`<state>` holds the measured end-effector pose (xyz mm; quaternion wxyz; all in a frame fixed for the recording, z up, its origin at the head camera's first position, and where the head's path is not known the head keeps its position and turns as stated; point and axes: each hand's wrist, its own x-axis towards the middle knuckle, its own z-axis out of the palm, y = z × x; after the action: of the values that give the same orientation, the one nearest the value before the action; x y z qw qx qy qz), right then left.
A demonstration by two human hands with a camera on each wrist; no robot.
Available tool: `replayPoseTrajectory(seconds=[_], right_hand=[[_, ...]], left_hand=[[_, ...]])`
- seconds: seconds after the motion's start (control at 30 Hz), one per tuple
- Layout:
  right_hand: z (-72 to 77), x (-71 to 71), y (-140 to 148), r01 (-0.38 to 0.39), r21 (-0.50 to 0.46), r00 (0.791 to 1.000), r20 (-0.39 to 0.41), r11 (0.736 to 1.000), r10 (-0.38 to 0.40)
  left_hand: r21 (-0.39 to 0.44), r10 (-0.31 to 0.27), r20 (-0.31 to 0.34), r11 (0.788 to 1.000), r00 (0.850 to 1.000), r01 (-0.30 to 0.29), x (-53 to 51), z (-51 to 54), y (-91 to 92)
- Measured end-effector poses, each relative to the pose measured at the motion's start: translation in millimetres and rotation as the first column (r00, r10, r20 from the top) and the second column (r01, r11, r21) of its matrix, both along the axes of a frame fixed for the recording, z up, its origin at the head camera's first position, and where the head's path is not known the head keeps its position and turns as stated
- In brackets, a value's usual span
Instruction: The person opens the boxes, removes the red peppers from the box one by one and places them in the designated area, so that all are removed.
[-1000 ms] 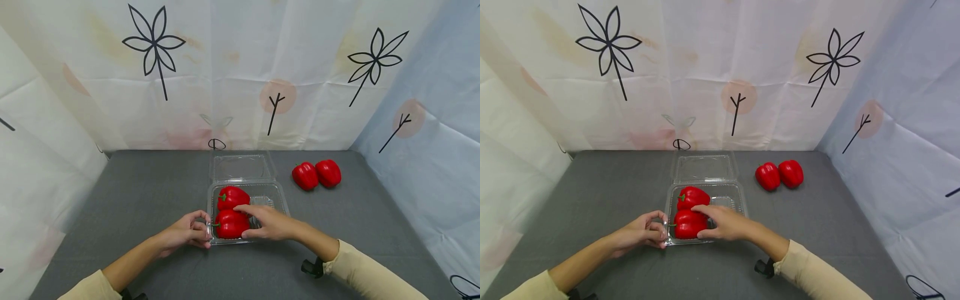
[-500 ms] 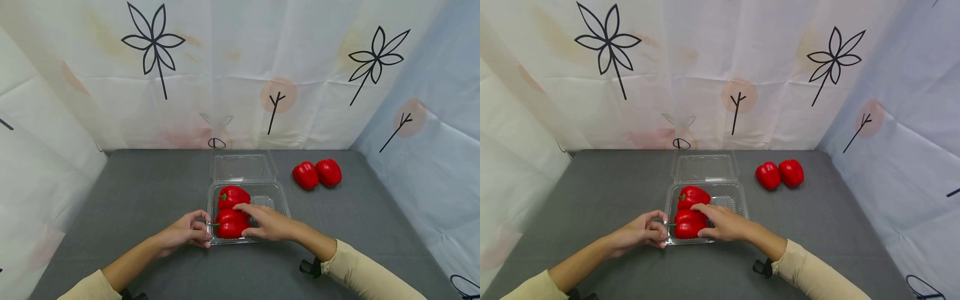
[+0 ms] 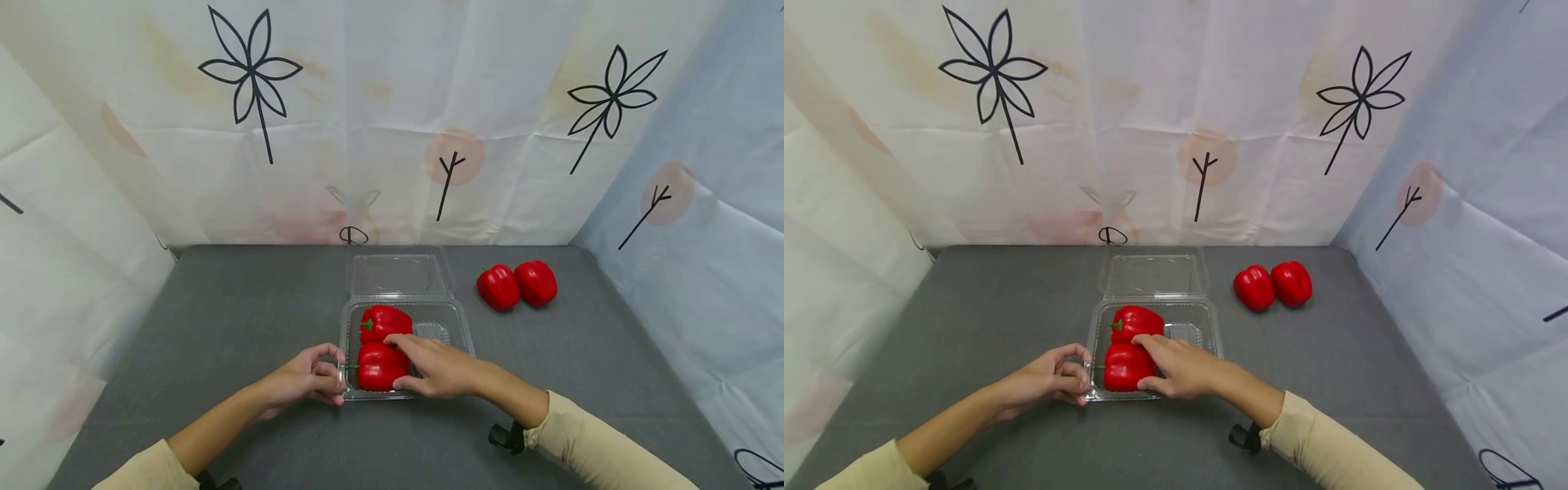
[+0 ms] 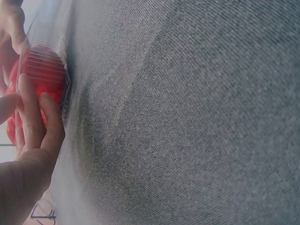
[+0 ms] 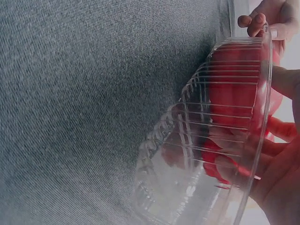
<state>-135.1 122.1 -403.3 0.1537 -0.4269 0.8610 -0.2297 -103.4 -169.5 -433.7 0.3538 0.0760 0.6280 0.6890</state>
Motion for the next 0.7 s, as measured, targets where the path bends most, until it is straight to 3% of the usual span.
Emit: replayPoseTrajectory(seconds=[0.37, 0.7], right_hand=[[0.2, -0.4, 3.6, -0.025, -0.016, 0.998, -0.055, 1.0, 0.024], [1.6, -4.1, 7.5, 0.003, -0.078, 1.0, 0.024, 0.997, -0.001]], left_hand=[[-0.006, -0.004, 0.001, 1.0, 1.0, 0.004, -0.1, -3.4, 1.7], [-0.006, 0.001, -0.024, 1.0, 1.0, -0.001, 0.3, -1.8, 0.9]])
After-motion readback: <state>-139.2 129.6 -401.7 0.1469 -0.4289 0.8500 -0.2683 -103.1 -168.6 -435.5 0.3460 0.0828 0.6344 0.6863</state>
